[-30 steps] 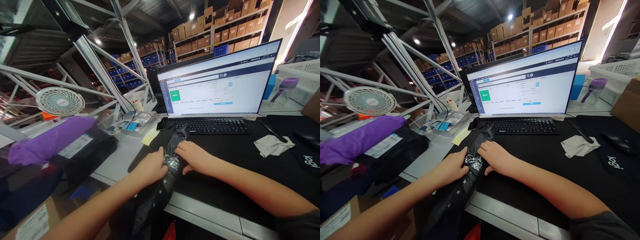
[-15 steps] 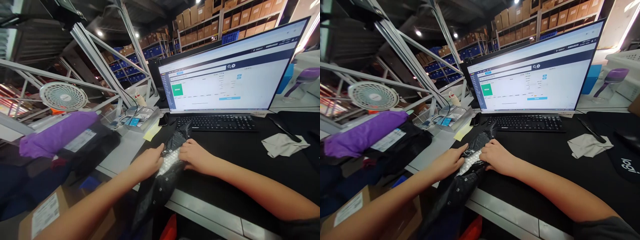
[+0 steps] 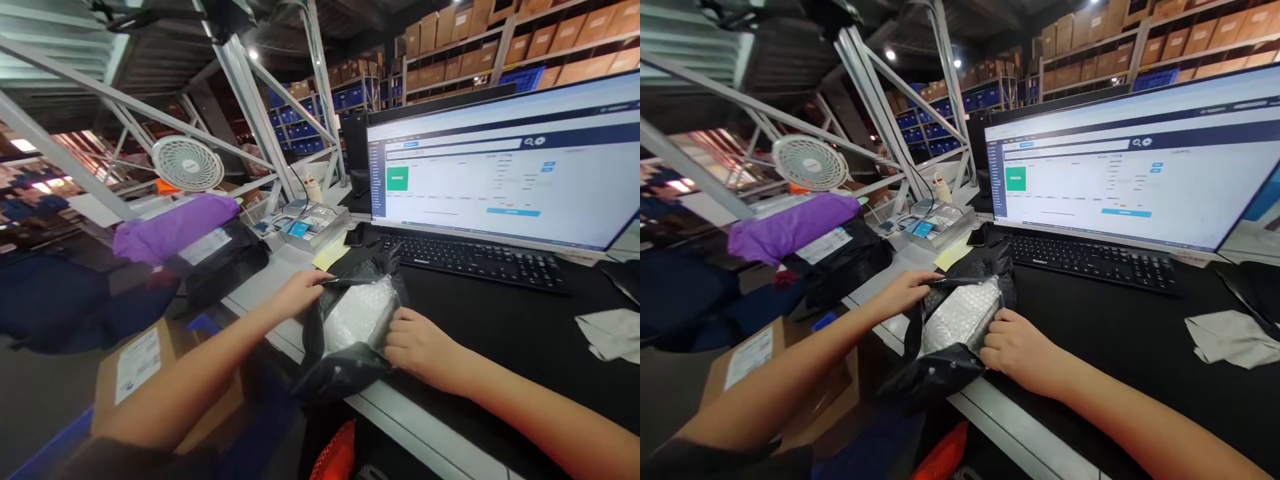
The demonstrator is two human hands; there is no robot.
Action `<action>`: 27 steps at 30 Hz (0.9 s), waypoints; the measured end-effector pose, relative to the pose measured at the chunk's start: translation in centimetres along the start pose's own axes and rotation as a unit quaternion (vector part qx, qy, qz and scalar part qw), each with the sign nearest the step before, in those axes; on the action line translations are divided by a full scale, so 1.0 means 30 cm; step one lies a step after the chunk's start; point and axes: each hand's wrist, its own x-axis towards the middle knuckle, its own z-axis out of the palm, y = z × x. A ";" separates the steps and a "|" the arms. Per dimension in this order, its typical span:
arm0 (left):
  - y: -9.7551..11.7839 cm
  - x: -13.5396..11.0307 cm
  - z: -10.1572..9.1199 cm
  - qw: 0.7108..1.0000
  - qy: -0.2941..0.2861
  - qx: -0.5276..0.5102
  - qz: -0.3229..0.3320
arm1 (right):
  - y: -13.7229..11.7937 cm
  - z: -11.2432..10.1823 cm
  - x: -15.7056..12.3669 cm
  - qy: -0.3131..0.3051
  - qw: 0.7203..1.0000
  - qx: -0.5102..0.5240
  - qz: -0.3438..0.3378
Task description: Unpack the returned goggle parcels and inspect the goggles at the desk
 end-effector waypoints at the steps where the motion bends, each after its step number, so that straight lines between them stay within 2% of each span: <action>1: -0.035 -0.004 -0.005 1.000 0.001 -0.017 -0.011 | 0.004 -0.011 -0.021 -0.004 1.000 0.009 -0.004; 3: -0.093 -0.015 0.001 0.999 0.009 -0.043 -0.028 | 0.016 -0.040 -0.059 -0.023 0.999 0.025 0.002; 5: -0.120 -0.031 0.021 0.997 0.034 -0.062 -0.030 | 0.021 -0.079 -0.075 -0.052 0.997 0.039 0.038; 8: -0.082 -0.074 0.043 0.992 0.094 -0.078 0.003 | -0.009 -0.138 -0.040 -0.089 0.987 0.052 0.125; 10: -0.022 -0.127 0.037 0.988 0.123 -0.057 0.070 | -0.057 -0.158 0.015 -0.088 0.984 0.061 0.142; 12: 0.037 -0.196 0.020 0.976 0.111 0.001 0.188 | -0.113 -0.151 0.075 -0.082 0.988 0.064 0.110; 14: 0.075 -0.268 0.009 0.962 0.056 0.032 0.266 | -0.162 -0.118 0.124 -0.073 0.993 0.046 0.086; 16: 0.083 -0.329 0.016 0.952 0.002 0.047 0.303 | -0.194 -0.075 0.157 -0.056 0.994 0.015 0.098; 18: 0.066 -0.372 0.043 0.942 -0.018 0.061 0.329 | -0.212 -0.037 0.179 -0.050 0.994 -0.010 0.100; 20: 0.035 -0.397 0.085 0.929 -0.005 0.070 0.362 | -0.223 -0.010 0.196 -0.061 0.996 -0.013 0.060; 23: -0.020 -0.403 0.141 0.908 0.051 0.069 0.409 | -0.241 0.015 0.208 -0.074 0.997 -0.003 -0.006; 27: -0.096 -0.376 0.144 0.901 0.126 0.055 0.412 | -0.246 0.029 0.172 -0.100 0.994 0.012 -0.040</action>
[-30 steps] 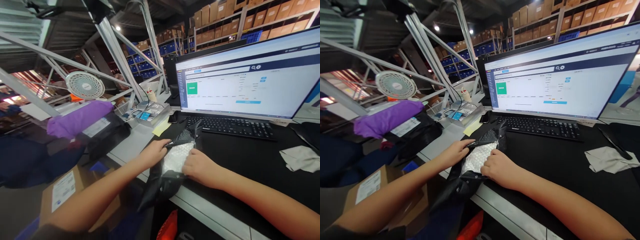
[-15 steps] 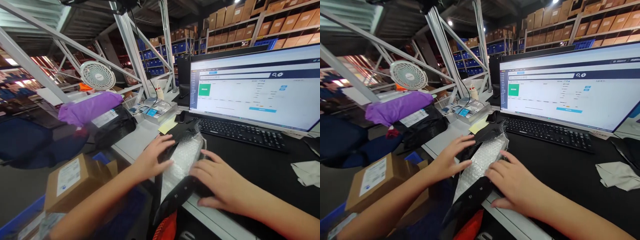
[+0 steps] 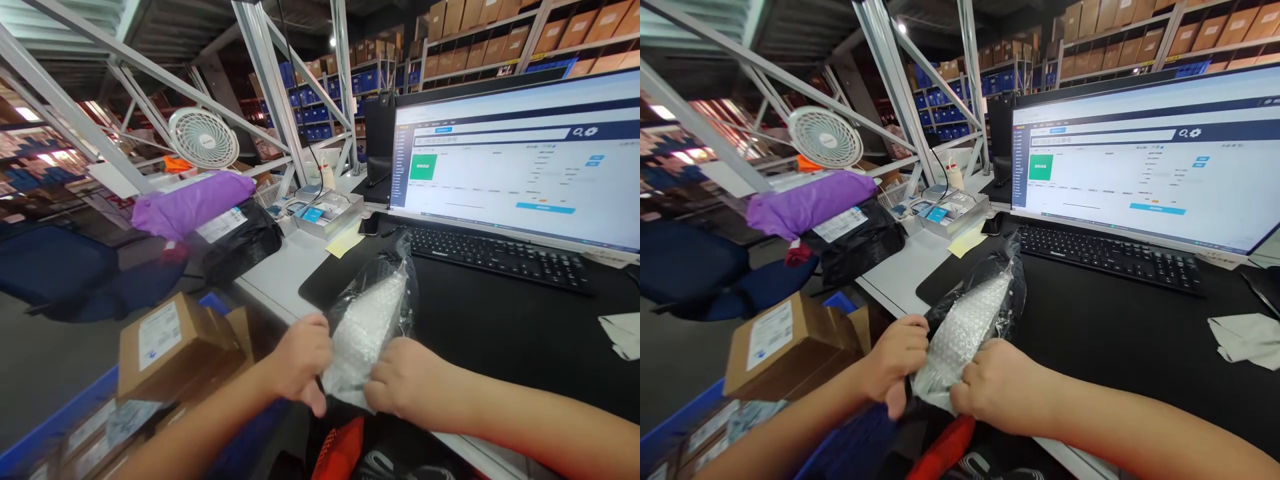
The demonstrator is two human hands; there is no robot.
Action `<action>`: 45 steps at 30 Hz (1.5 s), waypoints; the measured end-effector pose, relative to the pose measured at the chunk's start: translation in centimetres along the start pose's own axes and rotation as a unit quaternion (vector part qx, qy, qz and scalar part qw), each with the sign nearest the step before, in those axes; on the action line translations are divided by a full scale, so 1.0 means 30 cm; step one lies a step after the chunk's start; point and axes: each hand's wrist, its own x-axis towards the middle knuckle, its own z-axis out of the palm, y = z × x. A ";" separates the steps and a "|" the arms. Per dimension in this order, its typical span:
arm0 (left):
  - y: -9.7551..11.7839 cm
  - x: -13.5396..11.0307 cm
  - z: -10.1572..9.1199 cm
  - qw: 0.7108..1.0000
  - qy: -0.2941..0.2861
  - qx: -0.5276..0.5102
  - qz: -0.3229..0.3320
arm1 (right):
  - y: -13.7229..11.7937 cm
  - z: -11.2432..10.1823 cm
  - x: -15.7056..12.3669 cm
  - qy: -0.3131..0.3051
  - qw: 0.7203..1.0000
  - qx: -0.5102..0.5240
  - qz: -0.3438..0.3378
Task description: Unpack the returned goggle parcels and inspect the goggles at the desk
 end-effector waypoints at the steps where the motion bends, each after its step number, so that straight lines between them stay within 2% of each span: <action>1: -0.018 -0.008 -0.006 1.000 0.008 0.006 -0.006 | 0.003 0.000 -0.019 0.000 1.000 0.004 0.000; 6: -0.063 -0.054 -0.024 0.997 -0.010 0.073 0.011 | 0.004 -0.033 -0.134 0.018 0.999 -0.027 0.007; 14: -0.043 -0.104 0.010 0.990 -0.004 0.132 0.042 | -0.025 -0.064 -0.223 -0.012 0.998 -0.066 -0.004; 26: -0.013 -0.087 0.019 0.985 -0.058 0.141 0.077 | 0.022 -0.090 -0.341 -0.029 0.998 -0.056 0.020; 32: -0.019 -0.117 0.055 0.992 -0.035 0.108 0.060 | 0.019 -0.053 -0.387 -0.009 0.998 -0.051 0.045; 35: -0.025 -0.114 0.042 0.998 -0.029 0.055 -0.005 | 0.016 -0.051 -0.359 0.000 0.996 -0.056 0.066; 37: -0.013 -0.074 0.008 0.993 -0.055 0.012 -0.102 | 0.016 -0.068 -0.312 0.001 0.996 -0.066 0.057; 39: 0.017 -0.004 -0.031 0.968 -0.099 0.011 -0.230 | 0.017 -0.092 -0.251 -0.003 0.996 -0.087 0.028; 41: 0.060 0.081 -0.056 0.929 -0.145 0.056 -0.336 | 0.018 -0.111 -0.184 0.001 0.994 -0.113 0.000; 43: 0.102 0.161 -0.059 0.901 -0.187 0.103 -0.378 | 0.017 -0.118 -0.124 0.014 0.991 -0.129 -0.017; 45: 0.129 0.223 -0.044 0.888 -0.216 0.142 -0.382 | 0.014 -0.114 -0.079 0.022 0.991 -0.132 -0.025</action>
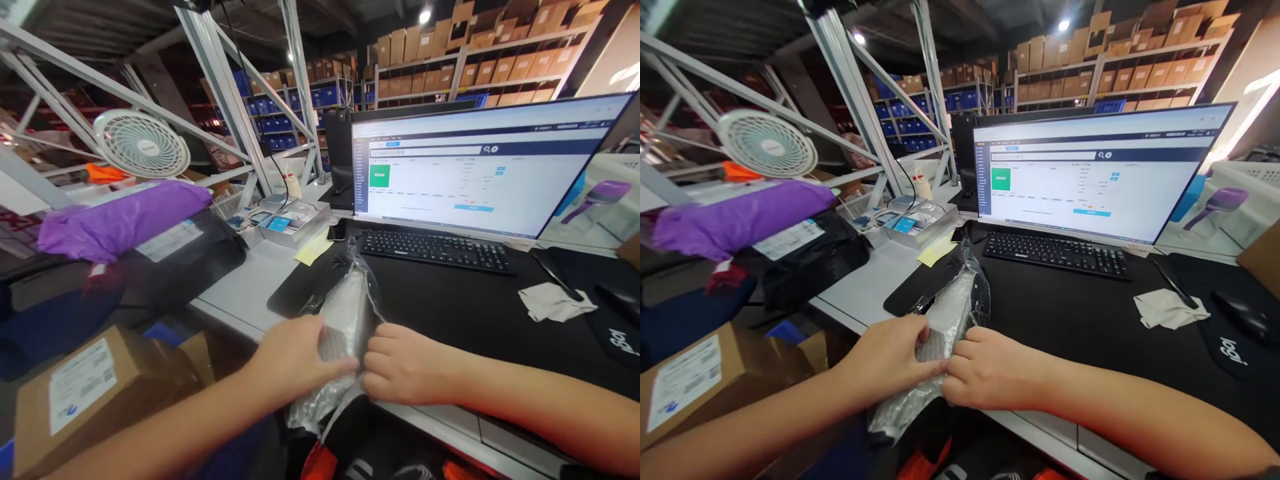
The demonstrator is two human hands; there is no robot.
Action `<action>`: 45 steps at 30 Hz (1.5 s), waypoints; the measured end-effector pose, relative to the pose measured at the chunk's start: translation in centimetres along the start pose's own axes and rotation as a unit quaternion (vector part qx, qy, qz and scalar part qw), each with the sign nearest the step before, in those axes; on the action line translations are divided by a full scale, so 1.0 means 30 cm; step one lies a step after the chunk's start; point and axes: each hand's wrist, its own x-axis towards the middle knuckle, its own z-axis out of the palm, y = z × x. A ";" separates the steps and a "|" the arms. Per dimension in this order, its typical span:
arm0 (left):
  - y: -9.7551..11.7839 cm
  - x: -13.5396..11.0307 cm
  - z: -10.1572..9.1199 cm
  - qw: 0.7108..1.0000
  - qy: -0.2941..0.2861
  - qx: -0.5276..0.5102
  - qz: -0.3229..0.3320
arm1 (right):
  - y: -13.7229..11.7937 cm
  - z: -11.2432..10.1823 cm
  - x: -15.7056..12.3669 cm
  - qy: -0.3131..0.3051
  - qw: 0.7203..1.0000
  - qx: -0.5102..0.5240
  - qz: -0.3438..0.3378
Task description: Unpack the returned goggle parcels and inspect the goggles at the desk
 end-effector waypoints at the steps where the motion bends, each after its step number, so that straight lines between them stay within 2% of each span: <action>1: 0.023 0.012 -0.003 1.000 -0.003 0.019 0.001 | -0.002 0.004 0.016 -0.001 1.000 0.002 -0.001; 5: 0.075 0.051 -0.006 0.997 -0.023 0.070 0.006 | -0.009 0.014 0.042 -0.001 1.000 0.012 -0.003; 11: 0.153 0.056 -0.013 0.993 -0.068 0.095 0.032 | -0.027 0.017 0.025 0.098 0.995 0.024 -0.025; 14: 0.161 0.061 -0.007 0.989 -0.083 0.102 0.073 | -0.036 0.007 -0.014 0.088 0.996 0.029 -0.004; 16: 0.134 0.072 0.005 0.989 -0.082 0.056 0.108 | -0.045 -0.001 -0.051 0.048 0.998 0.043 0.007; 20: 0.045 0.081 0.056 0.980 -0.057 -0.131 0.139 | -0.070 0.000 -0.123 -0.011 0.998 0.055 0.042; 23: -0.004 0.054 0.086 0.963 -0.014 -0.238 0.127 | -0.071 0.009 -0.153 -0.044 0.995 0.066 0.068; 27: -0.040 0.005 0.078 0.943 0.043 -0.319 0.082 | -0.023 0.004 -0.166 -0.076 0.987 0.105 0.099; 30: -0.063 0.008 0.060 0.947 0.100 -0.297 0.069 | 0.029 -0.012 -0.152 -0.063 0.991 0.080 0.086; 33: -0.083 0.048 0.057 0.956 0.141 -0.241 0.086 | 0.074 -0.034 -0.111 -0.058 0.994 0.047 0.082; 36: -0.088 0.084 0.063 0.967 0.106 -0.193 0.125 | 0.101 -0.056 -0.060 -0.063 0.992 0.080 0.078; 40: -0.063 0.081 0.067 0.972 0.048 -0.141 0.182 | 0.145 -0.068 -0.012 -0.016 0.968 0.244 0.054; 42: -0.043 0.073 0.062 0.968 0.023 -0.110 0.222 | 0.192 -0.060 0.008 0.021 0.957 0.272 0.094; 44: -0.018 0.081 0.047 0.968 0.015 -0.070 0.241 | 0.250 -0.040 0.030 0.041 0.947 0.243 0.205; 45: -0.005 0.094 0.035 0.974 0.027 -0.044 0.223 | 0.280 -0.025 0.041 0.033 0.935 0.220 0.278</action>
